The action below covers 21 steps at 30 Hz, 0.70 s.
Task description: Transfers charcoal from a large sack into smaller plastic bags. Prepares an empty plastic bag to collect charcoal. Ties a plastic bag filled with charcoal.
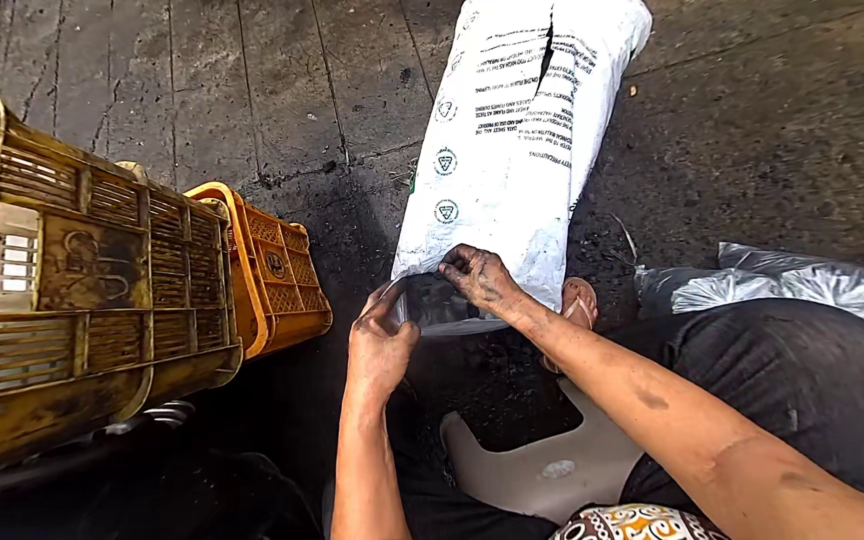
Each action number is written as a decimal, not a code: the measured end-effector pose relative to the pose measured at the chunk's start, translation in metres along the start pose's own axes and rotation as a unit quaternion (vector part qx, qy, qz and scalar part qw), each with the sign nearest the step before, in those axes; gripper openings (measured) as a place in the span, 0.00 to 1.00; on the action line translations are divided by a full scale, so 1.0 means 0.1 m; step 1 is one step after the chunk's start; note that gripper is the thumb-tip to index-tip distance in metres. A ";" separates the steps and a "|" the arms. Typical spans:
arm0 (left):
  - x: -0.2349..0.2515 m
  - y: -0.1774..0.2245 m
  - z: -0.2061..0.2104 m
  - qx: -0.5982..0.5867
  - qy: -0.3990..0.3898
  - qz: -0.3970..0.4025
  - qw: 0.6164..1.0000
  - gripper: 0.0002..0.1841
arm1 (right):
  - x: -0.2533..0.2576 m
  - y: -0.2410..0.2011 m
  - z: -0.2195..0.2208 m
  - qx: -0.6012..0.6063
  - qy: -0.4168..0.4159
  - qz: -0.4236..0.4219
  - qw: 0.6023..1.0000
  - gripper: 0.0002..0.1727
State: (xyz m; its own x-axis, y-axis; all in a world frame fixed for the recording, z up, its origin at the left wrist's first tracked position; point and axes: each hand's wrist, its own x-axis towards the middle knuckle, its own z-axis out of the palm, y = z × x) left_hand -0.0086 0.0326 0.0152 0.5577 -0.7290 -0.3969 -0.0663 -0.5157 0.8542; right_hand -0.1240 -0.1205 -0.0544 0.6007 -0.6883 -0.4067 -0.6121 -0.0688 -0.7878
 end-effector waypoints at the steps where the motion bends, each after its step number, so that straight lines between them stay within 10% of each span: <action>1: 0.00 0.01 0.00 -0.008 0.003 -0.001 1.000 0.28 | 0.05 0.01 -0.03 -0.007 -0.022 0.006 1.000 0.11; 10: 0.00 0.02 0.00 -0.035 0.015 0.004 0.999 0.28 | 0.11 -0.15 0.17 0.292 -0.026 0.100 0.951 0.08; 14: -0.01 0.02 -0.11 -0.107 0.063 -0.012 0.992 0.27 | 0.05 -0.03 0.09 0.020 -0.122 -0.019 0.992 0.17; 21: 0.00 0.02 -0.15 -0.131 0.069 -0.030 0.989 0.26 | 0.16 0.06 -0.27 -0.320 -0.291 -0.191 0.881 0.21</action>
State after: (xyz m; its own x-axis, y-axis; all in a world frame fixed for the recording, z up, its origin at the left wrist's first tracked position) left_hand 0.0038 0.0381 0.0214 0.6634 -0.6223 -0.4155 0.1765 -0.4094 0.8951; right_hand -0.1320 -0.1519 -0.0533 0.8740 -0.0519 -0.4831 -0.3598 -0.7373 -0.5718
